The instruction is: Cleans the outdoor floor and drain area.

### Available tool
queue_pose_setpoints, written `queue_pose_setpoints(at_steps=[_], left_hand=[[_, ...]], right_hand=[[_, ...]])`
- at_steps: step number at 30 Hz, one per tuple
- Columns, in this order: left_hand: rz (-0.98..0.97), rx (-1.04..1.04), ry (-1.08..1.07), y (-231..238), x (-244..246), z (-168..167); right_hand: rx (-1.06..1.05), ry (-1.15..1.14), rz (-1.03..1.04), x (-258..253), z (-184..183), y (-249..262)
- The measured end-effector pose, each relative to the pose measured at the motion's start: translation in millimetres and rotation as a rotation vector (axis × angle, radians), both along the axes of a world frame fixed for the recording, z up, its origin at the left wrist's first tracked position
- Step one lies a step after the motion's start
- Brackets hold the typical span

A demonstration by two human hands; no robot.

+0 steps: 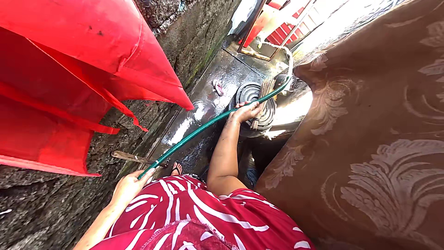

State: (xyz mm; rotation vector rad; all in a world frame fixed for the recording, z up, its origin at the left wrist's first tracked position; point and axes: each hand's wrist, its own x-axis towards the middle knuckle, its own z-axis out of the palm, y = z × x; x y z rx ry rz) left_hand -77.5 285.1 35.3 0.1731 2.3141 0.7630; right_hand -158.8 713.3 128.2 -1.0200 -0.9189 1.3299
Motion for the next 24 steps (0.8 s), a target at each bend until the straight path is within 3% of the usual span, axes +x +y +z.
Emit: queue_pose_setpoints(at_steps=[14,19,24], left_hand=[[0.01,-0.003,0.0,-1,5,-1],[0.096,0.021,-0.029,-12,12,-14],[0.232,0.027,-0.029,-65,28,-46]], right_hand=[[0.05,-0.019,0.035,0,5,-7],[-0.01,-0.091,0.101,-8,-27,-8],[-0.197,-0.286,0.355,-22,-89,-50]])
